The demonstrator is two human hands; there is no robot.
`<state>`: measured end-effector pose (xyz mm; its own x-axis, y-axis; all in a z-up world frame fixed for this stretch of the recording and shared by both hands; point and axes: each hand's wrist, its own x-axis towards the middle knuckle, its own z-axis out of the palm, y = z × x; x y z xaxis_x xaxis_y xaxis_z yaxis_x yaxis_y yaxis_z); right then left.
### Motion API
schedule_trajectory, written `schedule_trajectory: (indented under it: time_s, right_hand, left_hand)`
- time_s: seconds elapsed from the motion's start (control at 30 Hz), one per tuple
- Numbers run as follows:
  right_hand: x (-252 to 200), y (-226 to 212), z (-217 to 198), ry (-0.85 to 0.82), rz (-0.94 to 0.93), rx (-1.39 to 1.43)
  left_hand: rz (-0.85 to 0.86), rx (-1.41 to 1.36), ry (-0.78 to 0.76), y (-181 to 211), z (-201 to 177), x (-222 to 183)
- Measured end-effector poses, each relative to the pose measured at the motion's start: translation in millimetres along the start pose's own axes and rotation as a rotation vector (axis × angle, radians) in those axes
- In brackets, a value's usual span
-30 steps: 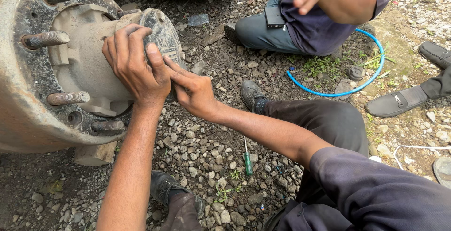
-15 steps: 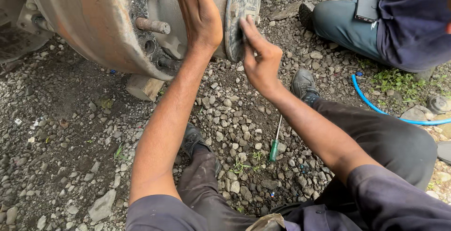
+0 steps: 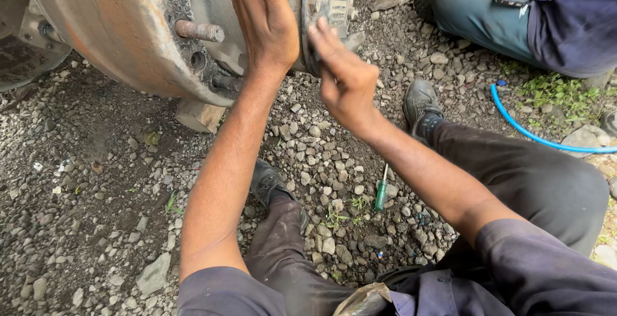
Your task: The person cleans a metal wheel hub by hand using a piece of sandpaper, rubbing the various surfaces of the component.
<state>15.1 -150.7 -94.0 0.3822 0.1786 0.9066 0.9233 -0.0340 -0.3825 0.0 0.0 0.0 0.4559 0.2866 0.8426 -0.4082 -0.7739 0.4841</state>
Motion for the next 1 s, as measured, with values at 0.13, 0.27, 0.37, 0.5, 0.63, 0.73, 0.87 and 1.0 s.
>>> schedule_trajectory:
  time_s: [0.13, 0.27, 0.37, 0.5, 0.63, 0.73, 0.87, 1.0]
  right_hand:
    - [-18, 5, 10, 0.037, 0.096, 0.014]
    - [-15, 11, 3, 0.052, 0.217, 0.068]
    - [-25, 0, -3, 0.03, 0.153, 0.045]
    - [-43, -9, 6, 0.041, 0.091, 0.033]
    - [-45, 22, 9, 0.081, 0.273, 0.094]
    - [-47, 50, 3, 0.056, 0.626, 0.254]
    - [-55, 75, -1, 0.102, 0.649, 0.188]
    - [-49, 77, 1, 0.106, 0.654, 0.218]
  left_hand:
    - [0.372, 0.015, 0.066, 11, 4, -5]
    - [0.283, 0.014, -0.026, 12, -3, -3]
    - [0.223, -0.001, -0.065, 7, 0, -2]
    - [0.214, 0.01, -0.056, 2, 10, -5]
    - [0.244, 0.101, -0.063, 1, 13, -3]
    - [0.294, 0.094, -0.059, -3, 13, 3]
    - [0.236, 0.178, -0.143, -14, 19, 6]
    - [0.249, 0.317, -0.18, -17, 32, 8]
